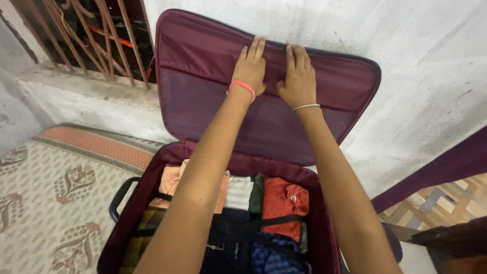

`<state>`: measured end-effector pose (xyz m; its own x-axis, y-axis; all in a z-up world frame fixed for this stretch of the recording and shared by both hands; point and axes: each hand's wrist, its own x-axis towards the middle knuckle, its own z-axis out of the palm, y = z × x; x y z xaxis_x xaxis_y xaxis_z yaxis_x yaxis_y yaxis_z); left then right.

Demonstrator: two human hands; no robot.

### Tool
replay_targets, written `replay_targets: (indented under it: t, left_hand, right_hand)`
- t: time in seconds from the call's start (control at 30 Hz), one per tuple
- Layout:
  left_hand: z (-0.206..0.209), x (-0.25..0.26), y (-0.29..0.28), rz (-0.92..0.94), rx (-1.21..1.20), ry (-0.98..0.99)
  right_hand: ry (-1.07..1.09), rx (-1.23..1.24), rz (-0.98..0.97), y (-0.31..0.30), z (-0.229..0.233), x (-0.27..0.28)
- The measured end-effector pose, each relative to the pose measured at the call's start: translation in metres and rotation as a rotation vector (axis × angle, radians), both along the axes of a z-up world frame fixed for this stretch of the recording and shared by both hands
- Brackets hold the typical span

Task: The person organizes several shirts inside a suitcase, fastens internal straps, and then closes and zips the suitcase shut.

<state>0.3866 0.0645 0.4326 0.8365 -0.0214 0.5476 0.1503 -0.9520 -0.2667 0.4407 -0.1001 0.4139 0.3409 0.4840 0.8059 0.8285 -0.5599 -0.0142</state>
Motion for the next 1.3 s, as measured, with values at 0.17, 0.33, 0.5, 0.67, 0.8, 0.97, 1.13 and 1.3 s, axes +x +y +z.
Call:
replay_targets:
  t: [0.17, 0.33, 0.5, 0.67, 0.8, 0.97, 1.13, 1.3]
  left_hand:
    - [-0.010, -0.006, 0.004, -0.007, 0.028, -0.004]
    - [-0.015, -0.005, 0.008, 0.016, 0.093, -0.032]
    - [0.005, 0.002, 0.009, 0.077, 0.099, 0.082]
    - [0.026, 0.016, 0.016, 0.020, 0.087, 0.010]
    - [0.025, 0.014, 0.013, -0.079, 0.019, -0.069]
    - [0.018, 0.003, 0.014, -0.124, 0.048, -0.090]
    - [0.010, -0.017, 0.003, -0.174, 0.011, -0.150]
    - [-0.003, -0.042, 0.001, -0.223, -0.073, -0.210]
  right_hand:
    - [-0.059, -0.044, -0.050, -0.004, -0.008, -0.007]
    - [-0.038, -0.054, -0.028, -0.007, -0.006, -0.008]
    - [-0.049, -0.086, -0.039, -0.011, 0.003, 0.000]
    - [-0.062, -0.090, -0.078, -0.007, 0.019, 0.013]
    - [-0.086, -0.062, -0.115, 0.003, 0.017, 0.021]
    - [-0.108, -0.049, -0.132, 0.001, 0.008, 0.020]
    - [-0.115, -0.054, -0.117, -0.009, -0.003, 0.003]
    - [-0.121, -0.034, -0.082, -0.017, -0.009, -0.023]
